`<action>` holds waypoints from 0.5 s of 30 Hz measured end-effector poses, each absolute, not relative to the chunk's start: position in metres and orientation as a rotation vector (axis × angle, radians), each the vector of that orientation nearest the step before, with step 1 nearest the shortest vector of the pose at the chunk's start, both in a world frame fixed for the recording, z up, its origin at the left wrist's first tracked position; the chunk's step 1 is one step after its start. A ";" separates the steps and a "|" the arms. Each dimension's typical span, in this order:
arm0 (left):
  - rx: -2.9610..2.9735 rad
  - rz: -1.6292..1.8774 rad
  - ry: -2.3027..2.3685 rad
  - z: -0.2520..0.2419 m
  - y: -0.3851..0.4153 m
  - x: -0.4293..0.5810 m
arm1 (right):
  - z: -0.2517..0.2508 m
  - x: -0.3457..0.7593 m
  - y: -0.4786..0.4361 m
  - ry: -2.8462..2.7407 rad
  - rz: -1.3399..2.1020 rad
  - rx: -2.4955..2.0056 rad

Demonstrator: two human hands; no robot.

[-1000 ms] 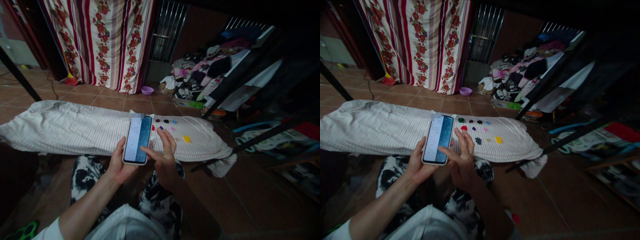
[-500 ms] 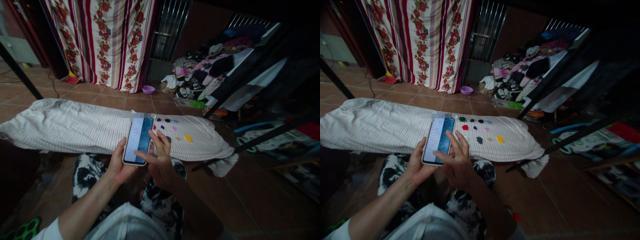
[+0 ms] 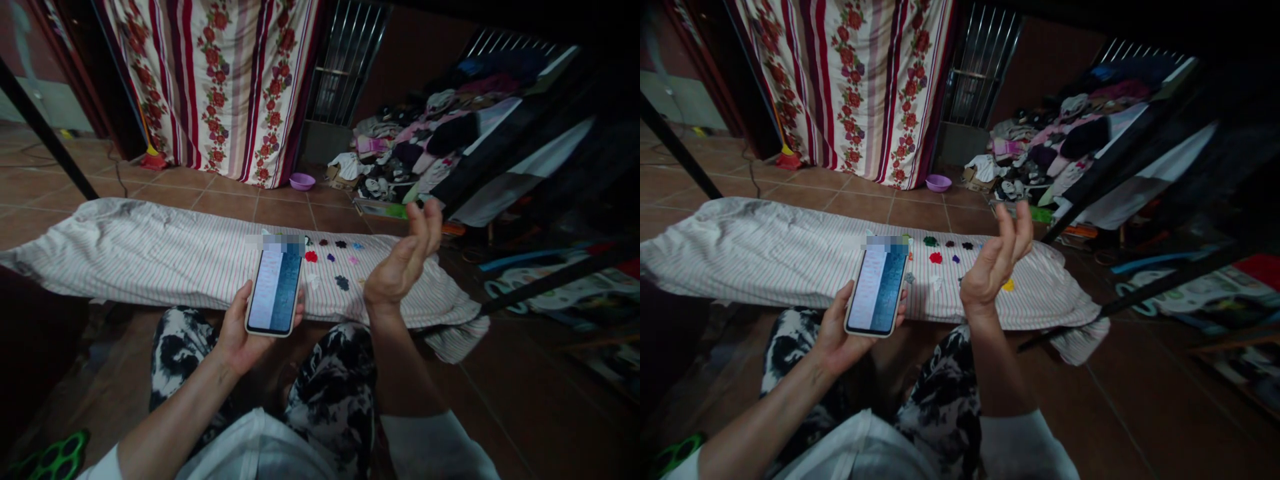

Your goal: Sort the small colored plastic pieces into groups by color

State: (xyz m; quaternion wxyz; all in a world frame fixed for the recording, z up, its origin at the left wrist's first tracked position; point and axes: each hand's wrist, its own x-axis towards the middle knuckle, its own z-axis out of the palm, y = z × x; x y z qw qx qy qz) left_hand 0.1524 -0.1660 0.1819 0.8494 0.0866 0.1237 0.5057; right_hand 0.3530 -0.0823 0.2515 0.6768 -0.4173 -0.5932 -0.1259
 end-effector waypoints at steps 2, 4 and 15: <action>0.173 1.077 0.280 0.183 -0.166 0.151 | 0.242 0.349 -0.091 -1.381 -0.183 -0.966; 0.173 1.087 0.297 0.185 -0.165 0.151 | 0.233 0.345 -0.099 -1.398 -0.112 -0.970; 0.182 1.159 0.280 0.189 -0.160 0.153 | 0.211 0.332 -0.139 -1.266 0.172 -0.898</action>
